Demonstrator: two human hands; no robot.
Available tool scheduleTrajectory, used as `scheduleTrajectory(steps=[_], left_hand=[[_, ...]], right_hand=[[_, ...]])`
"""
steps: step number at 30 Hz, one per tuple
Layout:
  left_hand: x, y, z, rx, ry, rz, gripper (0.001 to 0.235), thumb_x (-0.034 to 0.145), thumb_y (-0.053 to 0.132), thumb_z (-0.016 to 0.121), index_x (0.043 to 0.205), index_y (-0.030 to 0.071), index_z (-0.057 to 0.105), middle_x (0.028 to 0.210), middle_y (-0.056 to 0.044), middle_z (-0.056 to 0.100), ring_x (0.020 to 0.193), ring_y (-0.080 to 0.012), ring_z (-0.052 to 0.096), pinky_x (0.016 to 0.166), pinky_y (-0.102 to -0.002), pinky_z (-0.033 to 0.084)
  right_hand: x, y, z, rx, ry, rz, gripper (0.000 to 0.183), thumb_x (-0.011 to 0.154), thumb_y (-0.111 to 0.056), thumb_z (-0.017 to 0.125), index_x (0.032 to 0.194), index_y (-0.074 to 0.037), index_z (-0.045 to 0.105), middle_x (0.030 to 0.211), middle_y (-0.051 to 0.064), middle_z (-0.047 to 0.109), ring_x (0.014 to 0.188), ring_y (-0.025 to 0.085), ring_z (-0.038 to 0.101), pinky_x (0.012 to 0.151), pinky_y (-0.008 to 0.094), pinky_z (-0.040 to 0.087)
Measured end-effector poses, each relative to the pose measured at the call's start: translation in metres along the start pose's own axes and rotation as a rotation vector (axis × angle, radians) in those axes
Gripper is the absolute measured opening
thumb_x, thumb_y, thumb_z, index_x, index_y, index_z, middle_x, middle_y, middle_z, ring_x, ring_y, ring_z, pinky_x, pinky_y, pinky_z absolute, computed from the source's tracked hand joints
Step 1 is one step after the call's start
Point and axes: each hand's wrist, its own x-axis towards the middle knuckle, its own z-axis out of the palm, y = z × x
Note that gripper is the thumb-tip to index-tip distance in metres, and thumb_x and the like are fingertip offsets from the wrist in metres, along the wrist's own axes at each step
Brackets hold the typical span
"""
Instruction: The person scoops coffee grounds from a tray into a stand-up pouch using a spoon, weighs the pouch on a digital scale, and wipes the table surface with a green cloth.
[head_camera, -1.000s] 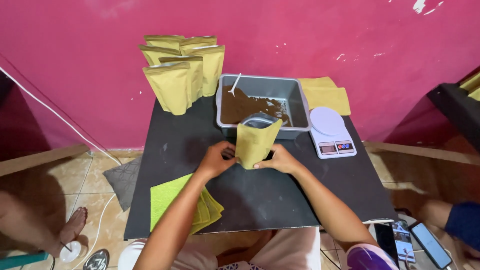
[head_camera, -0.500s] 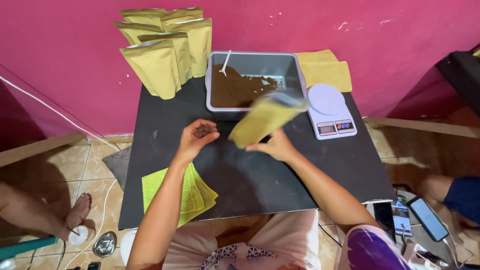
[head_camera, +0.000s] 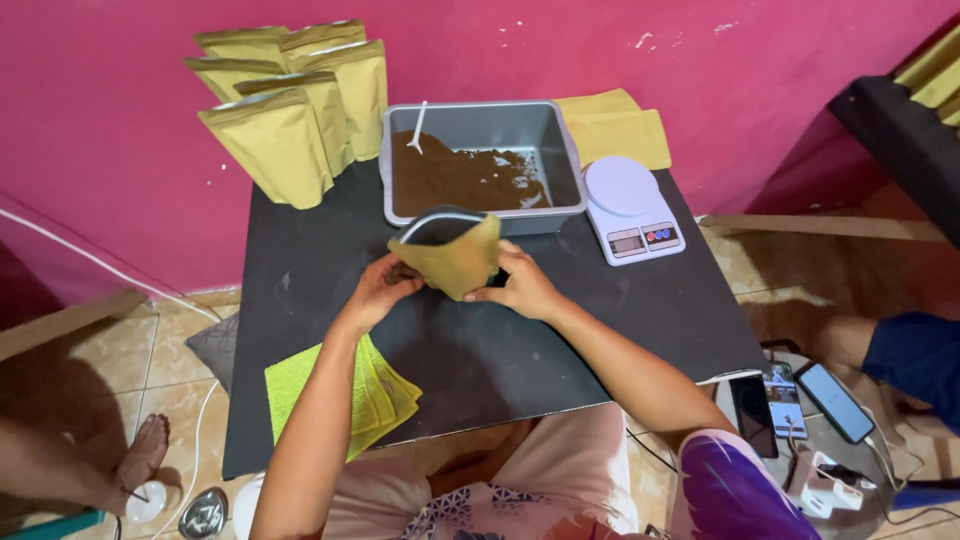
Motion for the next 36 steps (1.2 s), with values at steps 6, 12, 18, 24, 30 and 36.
scheduleTrajectory(steps=[6,12,18,24,30,36], left_hand=[[0.0,0.017,0.002,-0.029,0.015,-0.023,0.04,0.09,0.005,0.074,0.129,0.001,0.067,0.106,-0.016,0.075,0.096,-0.0227,0.073,0.08,-0.029,0.057],[0.0,0.019,0.002,-0.07,0.03,-0.026,0.037,0.091,0.007,0.075,0.126,-0.001,0.066,0.105,-0.014,0.072,0.095,-0.0223,0.071,0.08,-0.031,0.058],[-0.004,0.019,0.006,-0.035,0.042,0.001,0.039,0.091,0.007,0.075,0.128,-0.001,0.067,0.104,-0.016,0.073,0.094,-0.0226,0.072,0.08,-0.031,0.058],[-0.001,0.01,0.004,0.037,0.061,0.023,0.039,0.088,0.003,0.078,0.125,-0.001,0.069,0.099,-0.013,0.074,0.089,-0.0165,0.07,0.078,-0.027,0.058],[0.001,0.013,0.008,0.154,0.058,-0.033,0.04,0.085,0.002,0.081,0.123,-0.001,0.07,0.096,-0.014,0.075,0.086,-0.0171,0.071,0.078,-0.028,0.057],[0.0,0.012,0.009,0.155,0.086,-0.041,0.04,0.083,0.003,0.083,0.121,0.002,0.072,0.094,-0.01,0.075,0.084,-0.0127,0.07,0.076,-0.023,0.057]], right_hand=[[0.0,-0.001,-0.002,0.076,0.012,-0.024,0.047,0.071,-0.02,0.097,0.112,-0.009,0.076,0.117,0.007,0.071,0.118,0.026,0.064,0.107,0.045,0.047],[0.0,-0.016,-0.009,0.053,-0.058,0.104,0.059,0.066,-0.029,0.099,0.115,-0.006,0.074,0.119,0.017,0.066,0.118,0.04,0.062,0.107,0.053,0.044],[-0.011,-0.007,-0.087,0.251,0.165,0.287,0.043,0.066,-0.019,0.098,0.103,-0.009,0.078,0.099,0.007,0.078,0.094,0.019,0.07,0.09,0.037,0.054],[-0.013,0.016,-0.197,0.086,0.604,0.24,0.047,0.076,-0.015,0.095,0.116,-0.008,0.07,0.104,0.012,0.073,0.096,0.024,0.07,0.089,0.041,0.057],[-0.015,0.08,-0.223,-0.132,0.654,0.353,0.048,0.075,-0.007,0.096,0.114,0.001,0.07,0.1,0.023,0.072,0.095,0.037,0.072,0.082,0.046,0.057],[-0.02,0.073,-0.227,-0.04,0.72,0.349,0.069,0.082,-0.011,0.091,0.138,0.002,0.053,0.121,0.03,0.063,0.116,0.041,0.063,0.102,0.052,0.049]])
